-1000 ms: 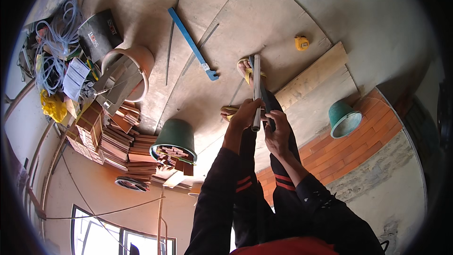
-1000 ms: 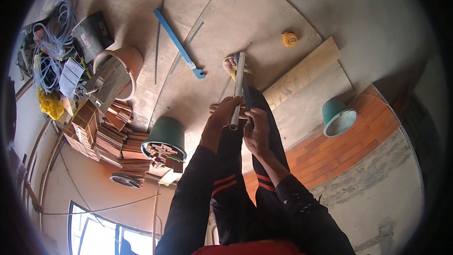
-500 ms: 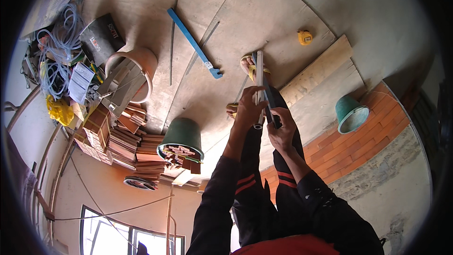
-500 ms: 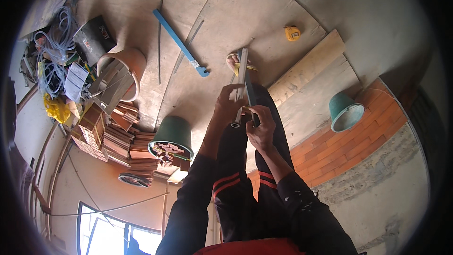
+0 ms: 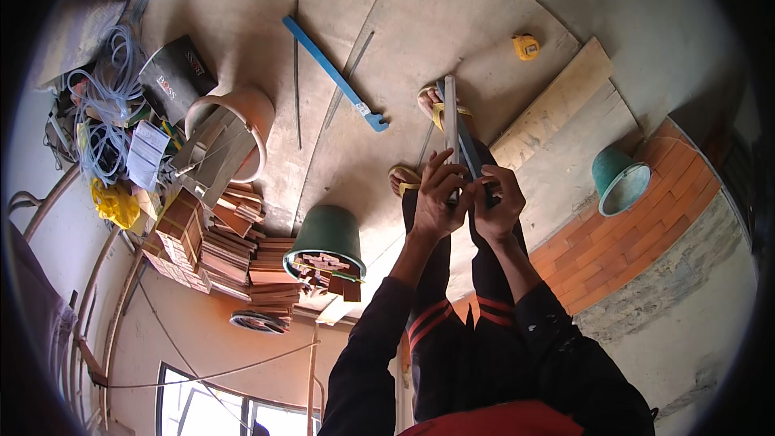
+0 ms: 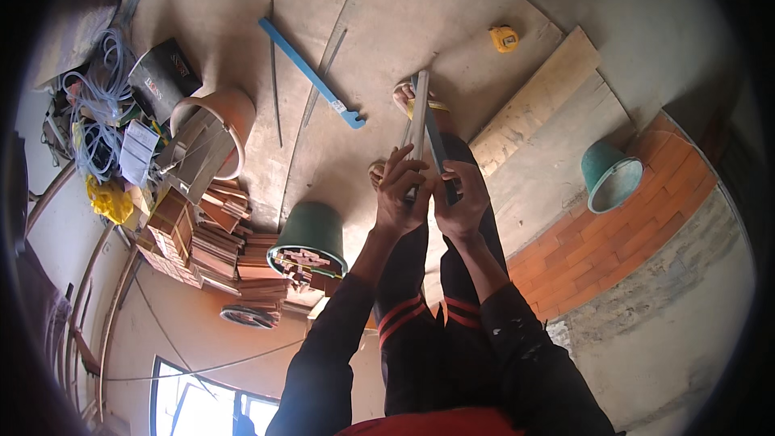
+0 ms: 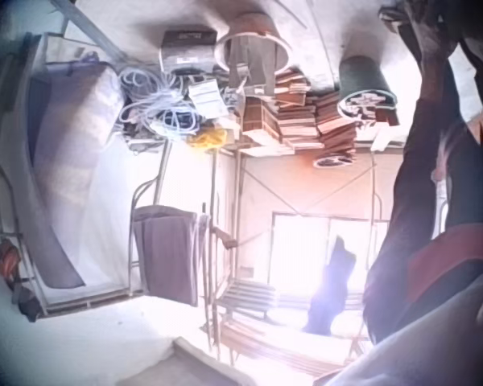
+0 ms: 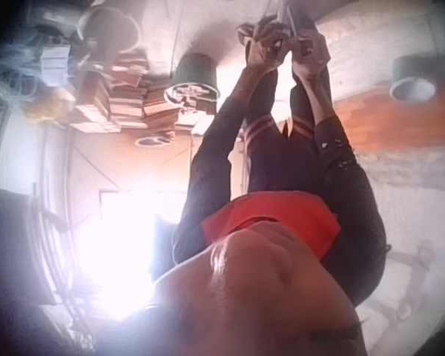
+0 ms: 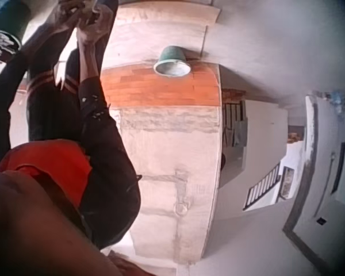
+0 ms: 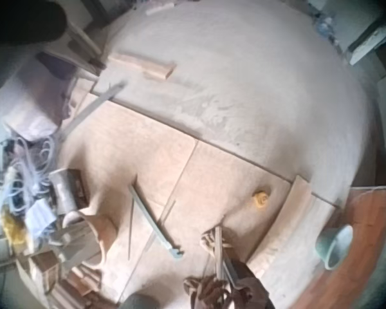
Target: The person measures and cuts several metal rods using a tape measure and a hacksaw. They repeatedly measure lengths, mark the rods, and saw them to size, placing the cut pieces on the floor.
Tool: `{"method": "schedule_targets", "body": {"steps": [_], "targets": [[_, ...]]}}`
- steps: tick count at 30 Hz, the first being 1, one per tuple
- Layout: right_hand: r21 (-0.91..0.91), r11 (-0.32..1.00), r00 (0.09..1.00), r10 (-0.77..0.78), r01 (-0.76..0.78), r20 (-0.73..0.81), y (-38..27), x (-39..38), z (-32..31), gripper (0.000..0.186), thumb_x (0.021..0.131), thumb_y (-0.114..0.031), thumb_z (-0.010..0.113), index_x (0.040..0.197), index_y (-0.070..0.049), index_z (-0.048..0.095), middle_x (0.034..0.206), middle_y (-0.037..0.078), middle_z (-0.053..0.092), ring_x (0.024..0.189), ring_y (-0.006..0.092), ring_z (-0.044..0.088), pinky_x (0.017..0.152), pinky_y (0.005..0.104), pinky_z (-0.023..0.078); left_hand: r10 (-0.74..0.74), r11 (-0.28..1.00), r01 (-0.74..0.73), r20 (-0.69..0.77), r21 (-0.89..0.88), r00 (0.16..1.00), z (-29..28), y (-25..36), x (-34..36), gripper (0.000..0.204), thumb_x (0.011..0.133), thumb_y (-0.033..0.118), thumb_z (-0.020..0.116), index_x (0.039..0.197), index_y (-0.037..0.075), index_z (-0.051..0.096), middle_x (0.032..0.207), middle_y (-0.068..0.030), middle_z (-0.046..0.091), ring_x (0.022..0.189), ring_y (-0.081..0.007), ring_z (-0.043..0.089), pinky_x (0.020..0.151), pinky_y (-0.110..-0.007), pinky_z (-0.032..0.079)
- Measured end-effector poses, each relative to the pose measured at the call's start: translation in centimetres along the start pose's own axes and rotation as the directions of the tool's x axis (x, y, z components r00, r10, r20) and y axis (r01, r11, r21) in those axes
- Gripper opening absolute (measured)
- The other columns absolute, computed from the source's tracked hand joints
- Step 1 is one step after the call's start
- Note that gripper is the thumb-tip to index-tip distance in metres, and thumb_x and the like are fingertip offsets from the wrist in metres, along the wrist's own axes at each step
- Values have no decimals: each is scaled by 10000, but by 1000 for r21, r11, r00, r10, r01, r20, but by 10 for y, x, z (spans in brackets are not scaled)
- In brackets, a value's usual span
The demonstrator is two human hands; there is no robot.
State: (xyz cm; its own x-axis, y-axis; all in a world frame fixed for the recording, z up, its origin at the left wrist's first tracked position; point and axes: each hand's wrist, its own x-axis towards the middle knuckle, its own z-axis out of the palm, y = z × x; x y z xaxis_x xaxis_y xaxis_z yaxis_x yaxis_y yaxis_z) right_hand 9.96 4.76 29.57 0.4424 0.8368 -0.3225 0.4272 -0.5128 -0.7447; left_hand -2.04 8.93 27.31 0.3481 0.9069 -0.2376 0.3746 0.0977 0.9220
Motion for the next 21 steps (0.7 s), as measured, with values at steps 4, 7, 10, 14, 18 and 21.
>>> {"method": "schedule_targets", "body": {"steps": [4,7,10,14,18,21], "targets": [[34,997,984,-61,67,-165,7,1,10,245,800,30,596,1043,-4,606,817,77,629,707,162,634,608,274,494,113,959,-133,-93,-252,989,1,-23,5,109,747,20,613,671,14,535,732,-107,571,806,-304,613,927,-477,437],[149,987,967,-26,66,-254,5,-2,23,231,838,27,569,1067,5,597,823,84,641,732,151,654,602,266,510,136,922,-175,-136,-345,981,-1,-31,8,118,722,20,593,639,-2,513,703,-118,559,726,-271,584,851,-425,467],[289,957,956,108,-25,-273,-12,-2,28,247,901,-17,491,1131,60,534,739,83,630,580,127,633,560,228,501,137,917,-181,-143,-357,980,-4,-39,10,116,696,23,567,620,-21,492,676,-125,541,680,-245,543,730,-370,465],[434,898,935,86,78,-345,-5,-3,31,270,891,7,456,1144,39,542,690,48,601,502,85,562,477,182,472,212,887,-249,-137,-389,968,-2,-43,16,136,677,25,572,600,-14,468,630,-111,511,649,-245,517,677,-347,439],[538,819,896,72,197,-437,2,-5,31,258,892,33,408,1108,43,550,672,37,562,481,71,500,490,209,500,224,878,-265,-148,-399,963,1,-42,14,143,650,25,569,571,-6,453,598,-110,493,602,-249,496,652,-329,410],[527,795,897,-47,300,-440,19,-10,33,323,804,75,435,1117,52,511,773,88,576,453,88,461,498,271,509,231,850,-297,-200,-435,952,4,-46,16,135,633,14,551,558,-8,441,573,-105,476,567,-245,482,633,-333,402]]}}
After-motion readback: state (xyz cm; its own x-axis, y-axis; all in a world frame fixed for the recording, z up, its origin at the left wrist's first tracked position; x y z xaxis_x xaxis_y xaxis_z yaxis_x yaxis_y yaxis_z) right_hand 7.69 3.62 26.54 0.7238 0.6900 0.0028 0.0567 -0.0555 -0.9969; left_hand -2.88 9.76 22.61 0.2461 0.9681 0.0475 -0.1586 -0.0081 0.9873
